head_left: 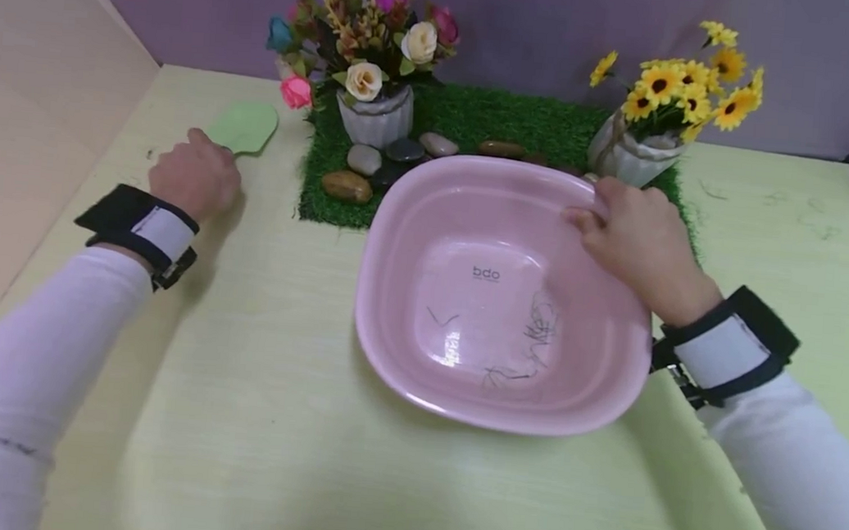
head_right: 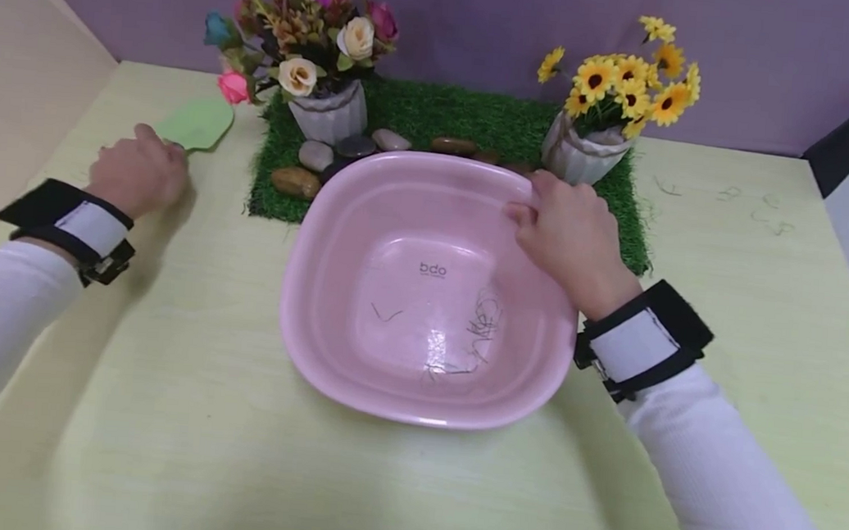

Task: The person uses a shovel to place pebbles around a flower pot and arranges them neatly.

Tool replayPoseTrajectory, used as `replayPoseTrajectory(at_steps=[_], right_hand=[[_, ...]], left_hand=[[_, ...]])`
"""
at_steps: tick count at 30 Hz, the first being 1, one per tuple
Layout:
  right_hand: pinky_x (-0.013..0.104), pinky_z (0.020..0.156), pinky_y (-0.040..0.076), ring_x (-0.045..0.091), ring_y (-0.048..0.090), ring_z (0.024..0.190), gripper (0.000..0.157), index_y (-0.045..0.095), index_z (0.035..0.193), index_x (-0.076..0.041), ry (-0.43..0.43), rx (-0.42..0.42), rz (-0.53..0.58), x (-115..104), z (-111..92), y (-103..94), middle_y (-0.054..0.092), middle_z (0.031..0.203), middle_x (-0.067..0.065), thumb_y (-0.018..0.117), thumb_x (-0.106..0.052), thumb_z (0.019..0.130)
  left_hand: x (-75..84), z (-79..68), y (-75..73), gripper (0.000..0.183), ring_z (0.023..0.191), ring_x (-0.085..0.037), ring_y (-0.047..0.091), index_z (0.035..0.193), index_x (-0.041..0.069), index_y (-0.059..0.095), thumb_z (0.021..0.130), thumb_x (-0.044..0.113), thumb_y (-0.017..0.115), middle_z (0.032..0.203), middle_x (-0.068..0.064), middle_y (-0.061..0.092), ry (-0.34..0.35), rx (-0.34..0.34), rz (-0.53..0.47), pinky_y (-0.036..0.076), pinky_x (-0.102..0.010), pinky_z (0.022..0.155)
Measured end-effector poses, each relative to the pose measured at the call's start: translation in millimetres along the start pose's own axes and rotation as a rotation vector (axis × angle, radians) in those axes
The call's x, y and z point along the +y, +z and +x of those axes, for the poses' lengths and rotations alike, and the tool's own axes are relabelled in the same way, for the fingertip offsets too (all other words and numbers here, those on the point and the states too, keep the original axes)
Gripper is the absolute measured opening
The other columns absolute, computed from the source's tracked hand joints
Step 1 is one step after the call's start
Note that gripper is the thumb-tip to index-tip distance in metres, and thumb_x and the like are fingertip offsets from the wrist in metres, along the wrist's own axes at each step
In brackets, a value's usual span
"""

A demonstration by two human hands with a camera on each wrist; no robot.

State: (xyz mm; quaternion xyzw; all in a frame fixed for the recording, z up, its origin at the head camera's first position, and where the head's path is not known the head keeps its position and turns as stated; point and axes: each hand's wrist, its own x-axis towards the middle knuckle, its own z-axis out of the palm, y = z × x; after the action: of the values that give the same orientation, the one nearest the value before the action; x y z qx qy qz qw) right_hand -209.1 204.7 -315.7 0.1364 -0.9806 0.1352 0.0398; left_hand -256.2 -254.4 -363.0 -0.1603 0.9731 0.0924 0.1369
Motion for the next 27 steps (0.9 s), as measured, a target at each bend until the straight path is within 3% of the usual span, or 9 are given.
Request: replayPoseTrajectory(at_steps=[3,8,13,18,21,27], right_hand=[[0.033,0.043,0.034,0.025,0.046,0.047,0.037,0.046,0.077,-0.005,0.003,0.001,-0.004,-1,0,0.0,0.04,0.057,0.01,0.059,-0.031,0.099],[0.033,0.043,0.034,0.026,0.047,0.046,0.035,0.048,0.078,-0.004,-0.006,0.006,-0.005,-2,1,-0.2,0.043,0.057,0.01,0.058,-0.031,0.099],[0.033,0.043,0.035,0.025,0.048,0.047,0.035,0.05,0.08,-0.003,-0.009,0.007,-0.001,-1,2,-1.6,0.045,0.057,0.011,0.059,-0.031,0.098],[0.033,0.043,0.035,0.025,0.048,0.048,0.036,0.05,0.08,-0.003,0.008,-0.011,0.004,-1,3,-2.7,0.045,0.058,0.011,0.059,-0.033,0.098],[0.033,0.043,0.035,0.025,0.049,0.048,0.036,0.05,0.08,-0.003,0.01,-0.013,0.004,-1,3,-2.6,0.046,0.059,0.011,0.059,-0.033,0.098],[0.033,0.043,0.035,0.025,0.048,0.047,0.036,0.049,0.079,-0.003,0.008,-0.012,0.005,-1,2,-1.6,0.046,0.058,0.011,0.059,-0.032,0.098]], left_hand=[[2.4,-0.2,-1.4,0.06,0.095,-0.054,0.056,0.137,-0.014,0.022,0.103,0.033,0.006,0.103,-0.038,0.05,-0.007,-0.048,0.038,0.048,-0.057,0.08],[7.3,-3.6,-4.8,0.049,0.082,-0.046,0.057,0.131,-0.012,0.024,0.102,0.025,0.013,0.093,-0.035,0.052,0.043,-0.093,0.158,0.047,-0.052,0.073],[12.0,-9.5,-13.1,0.042,0.08,-0.045,0.057,0.123,-0.011,0.029,0.1,0.022,0.018,0.088,-0.034,0.05,0.096,-0.084,0.264,0.048,-0.049,0.066],[12.2,-12.8,-11.9,0.038,0.089,-0.053,0.055,0.121,-0.01,0.028,0.101,0.02,0.017,0.091,-0.041,0.051,0.113,-0.084,0.238,0.049,-0.054,0.072],[12.9,-13.1,-7.8,0.038,0.097,-0.055,0.051,0.121,-0.011,0.026,0.1,0.019,0.016,0.099,-0.045,0.049,0.091,-0.091,0.195,0.047,-0.058,0.081],[14.7,-9.7,-8.0,0.051,0.105,-0.058,0.05,0.133,-0.015,0.02,0.099,0.022,0.014,0.11,-0.048,0.045,0.027,-0.14,0.17,0.048,-0.058,0.085]])
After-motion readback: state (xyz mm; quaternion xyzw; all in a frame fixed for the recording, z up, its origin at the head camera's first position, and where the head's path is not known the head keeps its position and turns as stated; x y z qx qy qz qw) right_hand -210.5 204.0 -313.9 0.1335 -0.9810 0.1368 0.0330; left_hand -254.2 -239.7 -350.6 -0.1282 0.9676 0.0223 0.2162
